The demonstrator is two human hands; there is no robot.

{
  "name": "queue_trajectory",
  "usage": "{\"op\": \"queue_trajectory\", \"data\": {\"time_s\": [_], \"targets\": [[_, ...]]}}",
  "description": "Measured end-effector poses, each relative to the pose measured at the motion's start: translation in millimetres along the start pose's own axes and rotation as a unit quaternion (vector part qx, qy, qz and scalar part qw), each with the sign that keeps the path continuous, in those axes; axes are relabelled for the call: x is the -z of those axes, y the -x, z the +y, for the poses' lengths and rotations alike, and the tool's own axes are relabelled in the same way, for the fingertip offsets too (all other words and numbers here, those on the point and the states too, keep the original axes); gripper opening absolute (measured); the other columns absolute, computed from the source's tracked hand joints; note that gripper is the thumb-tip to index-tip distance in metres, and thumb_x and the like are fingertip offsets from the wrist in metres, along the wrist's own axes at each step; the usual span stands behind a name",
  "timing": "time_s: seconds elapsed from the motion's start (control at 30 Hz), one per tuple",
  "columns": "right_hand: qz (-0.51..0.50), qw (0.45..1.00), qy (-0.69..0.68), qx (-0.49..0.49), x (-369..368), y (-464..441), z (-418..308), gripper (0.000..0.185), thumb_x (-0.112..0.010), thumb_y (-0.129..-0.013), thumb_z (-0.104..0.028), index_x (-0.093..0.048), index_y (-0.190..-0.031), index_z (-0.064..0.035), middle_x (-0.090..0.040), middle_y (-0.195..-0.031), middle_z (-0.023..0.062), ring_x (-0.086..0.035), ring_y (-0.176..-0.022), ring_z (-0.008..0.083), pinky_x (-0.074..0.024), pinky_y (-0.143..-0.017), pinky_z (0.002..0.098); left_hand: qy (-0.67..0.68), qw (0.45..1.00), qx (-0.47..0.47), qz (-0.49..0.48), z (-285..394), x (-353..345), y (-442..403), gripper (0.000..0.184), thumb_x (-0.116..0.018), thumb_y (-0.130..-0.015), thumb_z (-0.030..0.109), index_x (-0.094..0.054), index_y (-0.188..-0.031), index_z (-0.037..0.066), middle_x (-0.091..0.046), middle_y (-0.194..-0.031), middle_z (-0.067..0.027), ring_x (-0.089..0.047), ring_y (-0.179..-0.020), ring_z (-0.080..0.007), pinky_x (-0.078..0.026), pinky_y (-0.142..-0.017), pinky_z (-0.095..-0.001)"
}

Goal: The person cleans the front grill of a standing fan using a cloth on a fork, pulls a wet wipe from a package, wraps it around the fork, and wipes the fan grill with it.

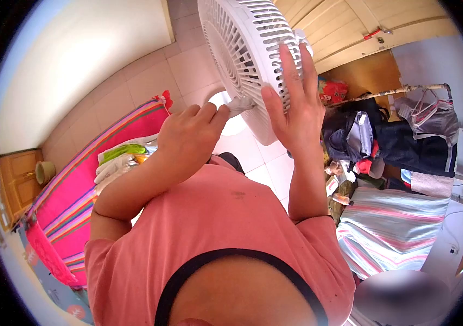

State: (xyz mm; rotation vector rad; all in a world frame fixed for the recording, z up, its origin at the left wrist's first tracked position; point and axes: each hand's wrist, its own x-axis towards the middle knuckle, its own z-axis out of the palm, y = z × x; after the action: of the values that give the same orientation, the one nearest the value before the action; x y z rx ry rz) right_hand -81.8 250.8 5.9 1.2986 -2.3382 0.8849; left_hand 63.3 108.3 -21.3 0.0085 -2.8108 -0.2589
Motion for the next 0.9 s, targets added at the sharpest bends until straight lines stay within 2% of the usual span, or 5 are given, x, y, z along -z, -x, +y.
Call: {"op": "queue_trajectory", "data": {"time_s": [0.13,0.2,0.4,0.6,0.9], "targets": [[0.004,1.0,-0.009,-0.001,-3,1,2,0.052,-0.054,-0.092,-0.027,-0.043,-0.14,-0.0106,-0.04,-0.143,0.0195,-0.049,-0.122,0.0373,-0.0473,-0.091,0.0393,-0.011,1.0,-0.014,0.023,3,-5,-10,0.026,-0.063,-0.069,0.008,-0.06,-0.095,0.005,-0.055,-0.077,-0.0022,-0.059,-0.07,-0.0152,-0.047,-0.052,-0.0285],[0.005,0.999,0.022,0.025,-5,2,5,0.058,-0.063,-0.086,-0.031,-0.045,-0.139,-0.0146,-0.04,-0.141,0.0191,-0.055,-0.113,0.0381,-0.0541,-0.076,0.0392,-0.013,0.999,-0.014,0.032,7,-11,-20,0.023,-0.063,-0.069,0.009,-0.06,-0.092,0.006,-0.055,-0.076,-0.0024,-0.059,-0.07,-0.0153,-0.047,-0.052,-0.0283],[0.017,0.999,0.02,0.018,-3,1,2,0.061,-0.067,-0.082,-0.03,-0.047,-0.138,-0.0154,-0.042,-0.14,0.0183,-0.057,-0.112,0.0356,-0.055,-0.072,0.037,-0.045,0.999,-0.009,0.02,12,-23,-38,0.01,-0.062,-0.07,0.008,-0.058,-0.08,0.009,-0.055,-0.073,-0.0012,-0.059,-0.069,-0.0153,-0.048,-0.053,-0.028],[0.026,0.999,0.036,0.022,-5,-1,6,0.062,-0.07,-0.079,-0.029,-0.049,-0.136,-0.0184,-0.044,-0.139,0.0171,-0.059,-0.109,0.0333,-0.0555,-0.07,0.0352,-0.017,1.0,-0.017,-0.017,-3,-3,-13,0.02,-0.063,-0.071,0.008,-0.059,-0.091,0.008,-0.056,-0.077,-0.0023,-0.06,-0.075,-0.0163,-0.048,-0.058,-0.031],[0.036,0.999,0.029,0.022,-3,-2,20,0.062,-0.069,-0.08,-0.031,-0.048,-0.137,-0.019,-0.044,-0.138,0.0178,-0.059,-0.108,0.0339,-0.0558,-0.07,0.0365,-0.026,0.994,0.074,-0.07,-25,-14,35,0.034,-0.064,-0.072,0.008,-0.061,-0.105,0.008,-0.058,-0.08,-0.002,-0.062,-0.074,-0.0187,-0.049,-0.058,-0.0316]]}}
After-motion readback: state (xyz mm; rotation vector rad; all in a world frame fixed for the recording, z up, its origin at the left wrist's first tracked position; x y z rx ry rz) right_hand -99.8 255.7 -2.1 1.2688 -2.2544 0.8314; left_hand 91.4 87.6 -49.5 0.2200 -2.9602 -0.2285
